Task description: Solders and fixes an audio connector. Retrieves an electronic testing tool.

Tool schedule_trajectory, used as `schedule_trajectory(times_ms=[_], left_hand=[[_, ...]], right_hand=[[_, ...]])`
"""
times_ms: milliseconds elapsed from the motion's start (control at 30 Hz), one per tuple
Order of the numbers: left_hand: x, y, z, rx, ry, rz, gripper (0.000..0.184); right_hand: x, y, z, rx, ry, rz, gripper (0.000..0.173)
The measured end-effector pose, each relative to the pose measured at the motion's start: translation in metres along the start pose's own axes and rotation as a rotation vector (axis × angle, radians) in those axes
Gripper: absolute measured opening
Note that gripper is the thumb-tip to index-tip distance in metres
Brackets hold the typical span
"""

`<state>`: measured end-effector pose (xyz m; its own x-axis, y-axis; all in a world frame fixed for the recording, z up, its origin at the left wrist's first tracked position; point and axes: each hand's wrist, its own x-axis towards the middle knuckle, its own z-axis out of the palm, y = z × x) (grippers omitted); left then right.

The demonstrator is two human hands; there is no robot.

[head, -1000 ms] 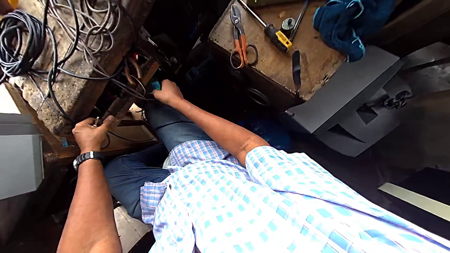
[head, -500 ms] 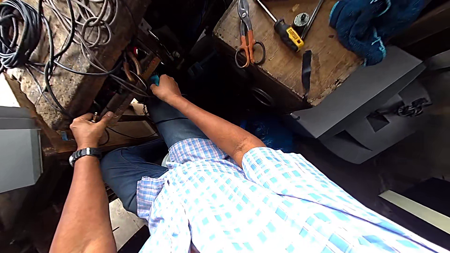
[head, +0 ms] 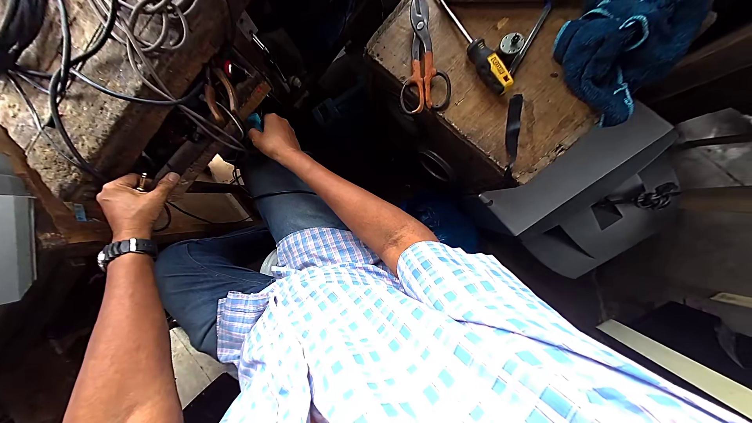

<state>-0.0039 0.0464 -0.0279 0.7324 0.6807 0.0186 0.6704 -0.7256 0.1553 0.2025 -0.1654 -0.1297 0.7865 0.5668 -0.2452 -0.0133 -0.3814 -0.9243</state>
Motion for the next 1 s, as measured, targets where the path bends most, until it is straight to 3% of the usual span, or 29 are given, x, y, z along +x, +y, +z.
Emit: schedule_trajectory(times_ms=[133,300,400,500,633,767,933,1000], left_hand=[[-0.001,0.001,0.0,0.002,0.003,-0.01,0.073],[0.0,0.0,0.0,0.007,0.006,-0.005,0.075],[0.0,0.0,0.0,-0.001,-0.004,-0.01,0.075],[0.0,0.002,0.0,-0.009,0.001,-0.024,0.072],[0.0,0.004,-0.001,-0.041,0.012,-0.039,0.07],[-0.002,0.006,0.0,-0.097,0.026,-0.073,0.066],[-0.003,0.001,0.005,-0.138,0.035,-0.103,0.065],[-0.005,0.0,0.005,-0.191,0.03,-0.113,0.064]], right_hand=[[0.006,0.001,0.001,0.035,-0.037,0.024,0.033],[0.023,0.006,0.016,0.564,-0.022,0.19,0.041],[0.025,0.007,0.011,0.345,0.065,0.156,0.029],[0.02,0.004,0.005,0.037,0.116,0.082,0.036],[0.034,0.015,0.016,0.07,0.17,-0.125,0.038],[0.039,0.017,0.017,-0.092,0.088,0.011,0.044],[0.046,0.017,0.023,0.162,0.115,-0.042,0.038],[0.048,0.021,0.018,0.054,0.086,-0.012,0.039]])
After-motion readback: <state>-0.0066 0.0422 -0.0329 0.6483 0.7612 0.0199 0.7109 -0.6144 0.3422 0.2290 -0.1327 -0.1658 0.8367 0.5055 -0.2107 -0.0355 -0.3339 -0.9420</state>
